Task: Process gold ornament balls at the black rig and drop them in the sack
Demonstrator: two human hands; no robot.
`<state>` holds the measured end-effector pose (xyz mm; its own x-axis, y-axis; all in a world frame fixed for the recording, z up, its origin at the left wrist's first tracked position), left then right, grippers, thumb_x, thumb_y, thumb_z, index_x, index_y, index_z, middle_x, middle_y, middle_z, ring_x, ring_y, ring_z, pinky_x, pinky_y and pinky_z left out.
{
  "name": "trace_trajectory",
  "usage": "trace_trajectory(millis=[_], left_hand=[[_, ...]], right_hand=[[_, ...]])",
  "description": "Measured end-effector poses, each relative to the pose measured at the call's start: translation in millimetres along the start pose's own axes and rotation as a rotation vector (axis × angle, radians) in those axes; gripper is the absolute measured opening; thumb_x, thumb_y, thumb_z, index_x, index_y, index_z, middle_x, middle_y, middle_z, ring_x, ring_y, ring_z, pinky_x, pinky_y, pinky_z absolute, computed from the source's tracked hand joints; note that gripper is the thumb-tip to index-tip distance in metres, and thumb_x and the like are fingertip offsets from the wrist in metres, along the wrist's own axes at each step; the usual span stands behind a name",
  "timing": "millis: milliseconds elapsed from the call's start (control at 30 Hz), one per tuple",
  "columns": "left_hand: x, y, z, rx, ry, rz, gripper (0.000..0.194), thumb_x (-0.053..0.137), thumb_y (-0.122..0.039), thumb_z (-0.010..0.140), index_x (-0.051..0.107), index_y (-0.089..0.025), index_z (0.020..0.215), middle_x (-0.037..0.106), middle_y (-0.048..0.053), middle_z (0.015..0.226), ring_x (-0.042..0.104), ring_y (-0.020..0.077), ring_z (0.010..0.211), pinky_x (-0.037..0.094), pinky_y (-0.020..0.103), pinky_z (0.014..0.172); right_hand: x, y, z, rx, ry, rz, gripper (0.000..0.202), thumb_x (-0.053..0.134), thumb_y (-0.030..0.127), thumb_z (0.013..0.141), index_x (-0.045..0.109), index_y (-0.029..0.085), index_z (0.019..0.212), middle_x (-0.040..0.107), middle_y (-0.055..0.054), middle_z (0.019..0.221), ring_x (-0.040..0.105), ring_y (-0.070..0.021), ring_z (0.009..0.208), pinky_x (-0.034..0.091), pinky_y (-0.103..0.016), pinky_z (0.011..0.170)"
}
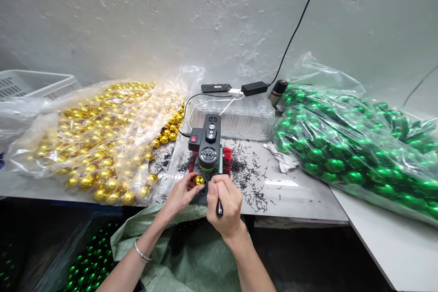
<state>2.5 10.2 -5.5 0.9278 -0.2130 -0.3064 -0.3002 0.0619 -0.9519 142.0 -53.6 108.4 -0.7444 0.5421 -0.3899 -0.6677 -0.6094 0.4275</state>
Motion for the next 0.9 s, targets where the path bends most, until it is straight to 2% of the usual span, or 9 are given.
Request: trace_trajectory(millis=[100, 267, 500, 633, 900], left_hand=[[2.3, -3, 3, 0.049, 0.028, 0.093, 0.036, 0.066, -0.027, 0.080, 0.062, -0.016, 0.114, 0.069, 0.008, 0.094, 0.064, 0.0189, 0.076, 0.052, 0.032, 0.074], [5.5, -9, 8, 0.198, -0.004, 0.251, 0.030, 0.066, -0.023, 0.081, 0.065, -0.019, 0.110, 0.069, 0.008, 0.100, 0.066, 0.0211, 0.085, 0.053, 0.034, 0.080], [16.9, 6, 10, 0.401, -0.118, 0.270, 0.029, 0.067, -0.032, 0.085, 0.068, -0.019, 0.110, 0.068, 0.011, 0.108, 0.063, 0.0254, 0.101, 0.050, 0.044, 0.091], [19.5, 13, 8, 0.424, -0.123, 0.268, 0.031, 0.064, -0.034, 0.088, 0.067, -0.019, 0.114, 0.067, 0.011, 0.108, 0.061, 0.0254, 0.102, 0.050, 0.044, 0.091], [19.4, 15, 8, 0.410, -0.104, 0.270, 0.032, 0.063, -0.032, 0.088, 0.065, -0.020, 0.118, 0.066, 0.011, 0.112, 0.059, 0.0262, 0.106, 0.048, 0.045, 0.093]], right_hand=[[0, 0, 0, -0.010, -0.001, -0.001, 0.023, 0.043, 0.000, 0.087, 0.048, 0.020, 0.076, 0.050, 0.000, 0.066, 0.053, -0.0139, 0.068, 0.043, -0.026, 0.059], [1, -1, 0, -0.026, -0.006, -0.003, 0.022, 0.043, 0.000, 0.087, 0.049, 0.019, 0.078, 0.051, -0.001, 0.068, 0.053, -0.0136, 0.069, 0.044, -0.026, 0.060], [1, -4, -7, -0.032, 0.008, 0.013, 0.021, 0.044, 0.001, 0.086, 0.050, 0.019, 0.077, 0.052, 0.000, 0.065, 0.056, -0.0151, 0.071, 0.046, -0.026, 0.061], [3, -8, -15, -0.038, 0.030, 0.026, 0.020, 0.044, 0.002, 0.085, 0.049, 0.020, 0.077, 0.053, -0.002, 0.067, 0.055, -0.0157, 0.071, 0.047, -0.027, 0.059], [9, -17, -28, -0.079, 0.016, 0.000, 0.018, 0.043, 0.004, 0.085, 0.049, 0.019, 0.077, 0.053, -0.003, 0.071, 0.054, -0.0158, 0.069, 0.047, -0.028, 0.059]])
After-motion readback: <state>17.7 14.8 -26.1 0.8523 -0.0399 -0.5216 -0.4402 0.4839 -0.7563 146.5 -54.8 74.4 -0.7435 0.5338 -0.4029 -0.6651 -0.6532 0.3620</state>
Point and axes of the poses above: each hand's wrist, its own z-axis towards the middle knuckle, its own x-axis out of the palm, y = z × x, the point moved 2 cm from there along z, towards the middle knuckle
